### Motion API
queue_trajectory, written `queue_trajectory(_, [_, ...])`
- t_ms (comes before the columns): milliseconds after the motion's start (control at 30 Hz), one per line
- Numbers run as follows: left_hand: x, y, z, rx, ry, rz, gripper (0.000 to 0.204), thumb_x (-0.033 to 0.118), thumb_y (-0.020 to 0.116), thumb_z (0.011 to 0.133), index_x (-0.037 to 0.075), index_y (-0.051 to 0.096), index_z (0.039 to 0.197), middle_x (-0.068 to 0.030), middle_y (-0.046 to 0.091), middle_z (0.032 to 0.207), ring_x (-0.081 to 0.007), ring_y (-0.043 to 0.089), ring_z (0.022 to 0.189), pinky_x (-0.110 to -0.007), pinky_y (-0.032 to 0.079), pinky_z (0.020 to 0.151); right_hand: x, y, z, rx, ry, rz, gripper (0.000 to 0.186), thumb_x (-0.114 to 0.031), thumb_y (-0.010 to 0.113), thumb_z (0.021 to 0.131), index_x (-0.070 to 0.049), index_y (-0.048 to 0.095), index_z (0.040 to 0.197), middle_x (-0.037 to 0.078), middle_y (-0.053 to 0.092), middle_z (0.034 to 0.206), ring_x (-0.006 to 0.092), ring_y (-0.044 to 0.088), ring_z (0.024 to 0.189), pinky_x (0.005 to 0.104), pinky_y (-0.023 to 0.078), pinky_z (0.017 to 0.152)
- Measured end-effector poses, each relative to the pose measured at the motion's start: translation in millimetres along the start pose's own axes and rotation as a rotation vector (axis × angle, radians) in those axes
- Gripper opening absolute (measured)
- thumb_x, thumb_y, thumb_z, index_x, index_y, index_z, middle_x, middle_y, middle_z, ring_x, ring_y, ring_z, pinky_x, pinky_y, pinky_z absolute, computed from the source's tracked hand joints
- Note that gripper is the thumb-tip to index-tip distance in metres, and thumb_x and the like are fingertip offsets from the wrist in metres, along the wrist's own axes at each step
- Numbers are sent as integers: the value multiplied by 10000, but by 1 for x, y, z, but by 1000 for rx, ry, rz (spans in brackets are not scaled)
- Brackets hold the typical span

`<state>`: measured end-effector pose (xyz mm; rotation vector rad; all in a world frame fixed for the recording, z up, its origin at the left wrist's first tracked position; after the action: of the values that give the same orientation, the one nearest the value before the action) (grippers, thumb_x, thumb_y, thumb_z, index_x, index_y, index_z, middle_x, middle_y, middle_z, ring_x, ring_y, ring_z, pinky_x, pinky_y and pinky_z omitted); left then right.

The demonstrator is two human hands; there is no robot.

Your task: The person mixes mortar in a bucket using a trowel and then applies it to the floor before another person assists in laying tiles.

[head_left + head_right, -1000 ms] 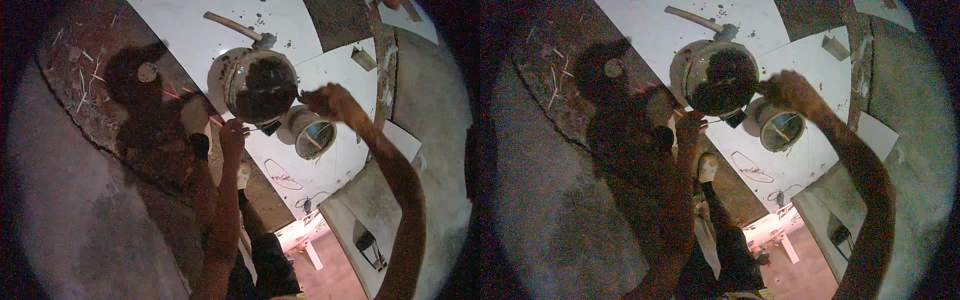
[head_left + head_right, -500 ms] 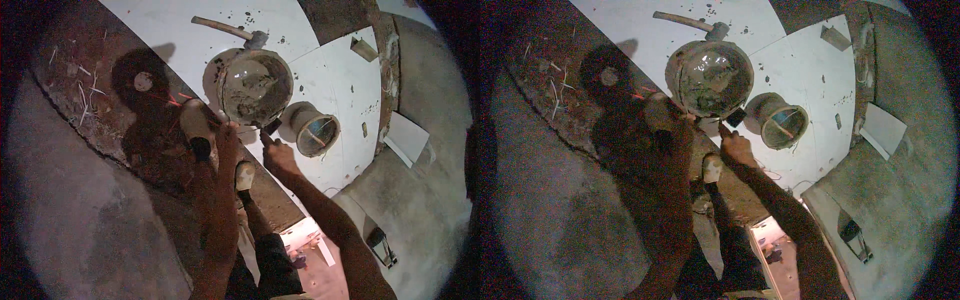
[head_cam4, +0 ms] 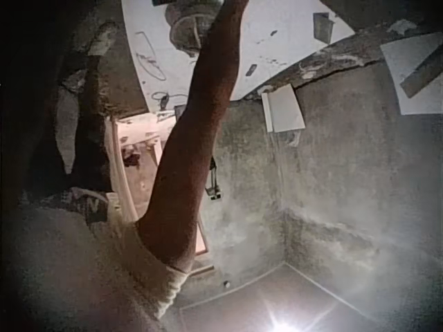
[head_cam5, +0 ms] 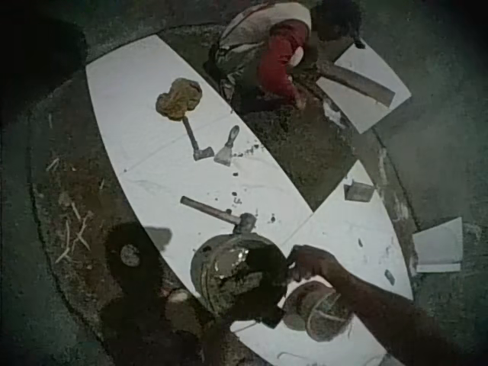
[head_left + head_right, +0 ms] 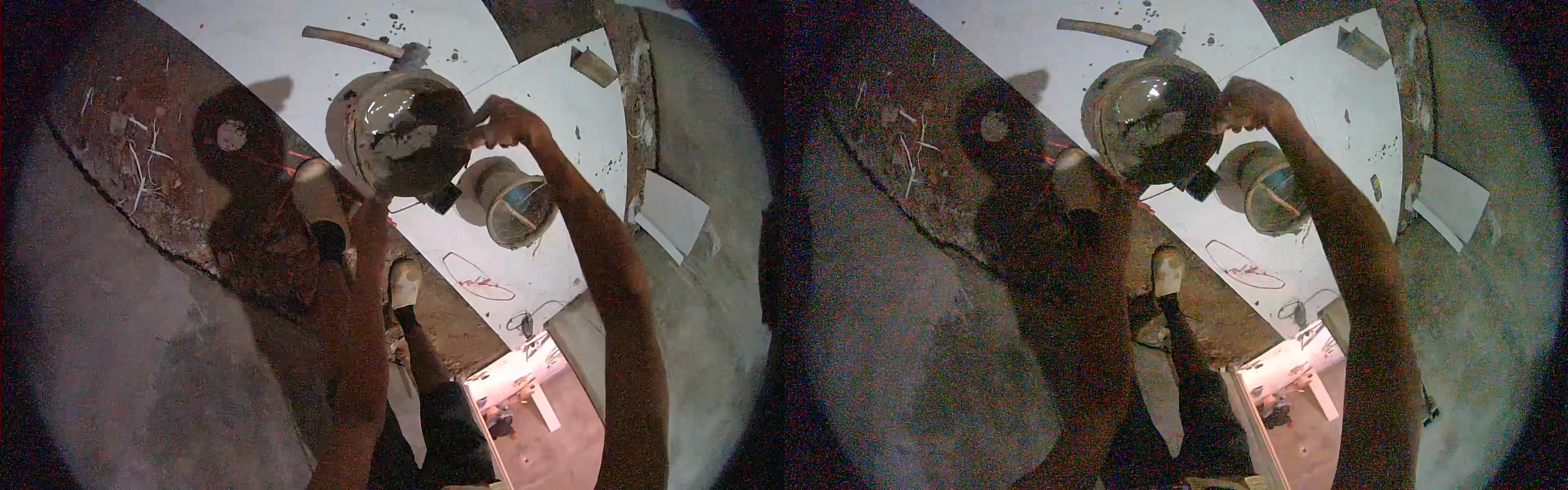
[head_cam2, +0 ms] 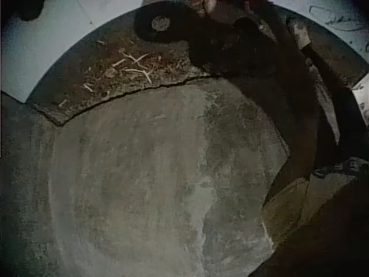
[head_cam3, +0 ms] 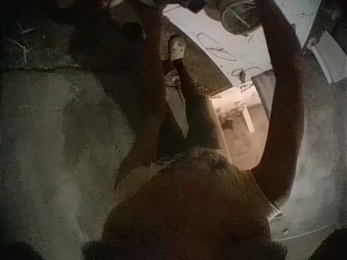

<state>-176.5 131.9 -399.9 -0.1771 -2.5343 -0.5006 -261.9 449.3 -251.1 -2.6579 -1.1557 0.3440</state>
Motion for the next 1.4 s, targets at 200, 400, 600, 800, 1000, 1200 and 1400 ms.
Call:
queue_trajectory(200, [27,-3,-17,85,3,188,310,322,559,882,17,600,847,-18,522,673,-133,489,550,-322,455,517,-43,30,-70,403,-361,-441,309,-256,645,747,-70,601,990,182,632,871,308,647,810,452,521,656])
queue_trajectory(400, [92,40,-37,27,234,391,322,321,556,888,11,628,840,-78,580,687,-147,501,515,-307,393,508,-21,94,-137,448,-202,-456,293,-127,589,754,-79,614,1043,188,622,851,344,607,788,432,477,696])
queue_trajectory(600, [72,6,-24,50,554,680,341,316,506,914,7,633,846,-107,572,632,-182,532,506,-375,385,497,-45,140,-59,190,-32,-346,206,-108,555,762,-38,643,935,217,633,836,328,632,748,440,487,657])
queue_trajectory(800, [38,34,-11,24,63,475,308,292,523,907,7,639,880,-68,599,675,-164,555,571,-357,452,535,51,64,-15,300,-166,54,285,-264,660,784,-53,668,976,154,665,901,254,639,781,328,504,725])
queue_trajectory(1000, [4,-21,0,15,-40,123,305,296,571,891,-2,620,850,-55,576,703,-149,556,601,-336,501,530,-28,44,-89,320,-274,-47,312,-213,700,762,-34,624,1006,119,650,890,252,623,800,350,491,783])
queue_trajectory(1200, [38,18,-16,15,-90,86,266,287,613,874,29,598,811,-14,554,703,-120,536,587,-264,464,499,-40,76,-188,790,-615,-30,287,-181,626,795,-139,621,1079,146,636,750,317,617,647,434,477,550])
queue_trajectory(1400, [50,12,-21,131,138,-142,229,251,585,896,35,579,821,-9,555,720,-111,536,609,-262,442,537,-52,136,-154,560,-372,98,207,-176,622,770,-72,638,948,122,568,593,313,574,537,424,450,480])
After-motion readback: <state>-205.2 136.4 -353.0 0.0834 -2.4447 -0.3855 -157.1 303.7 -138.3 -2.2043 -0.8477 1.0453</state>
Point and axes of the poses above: each hand's wrist, its own z-axis towards the middle knuckle, its own y-axis out of the palm, x = y × z, the point moved 6 cm from there along z, towards the middle knuckle
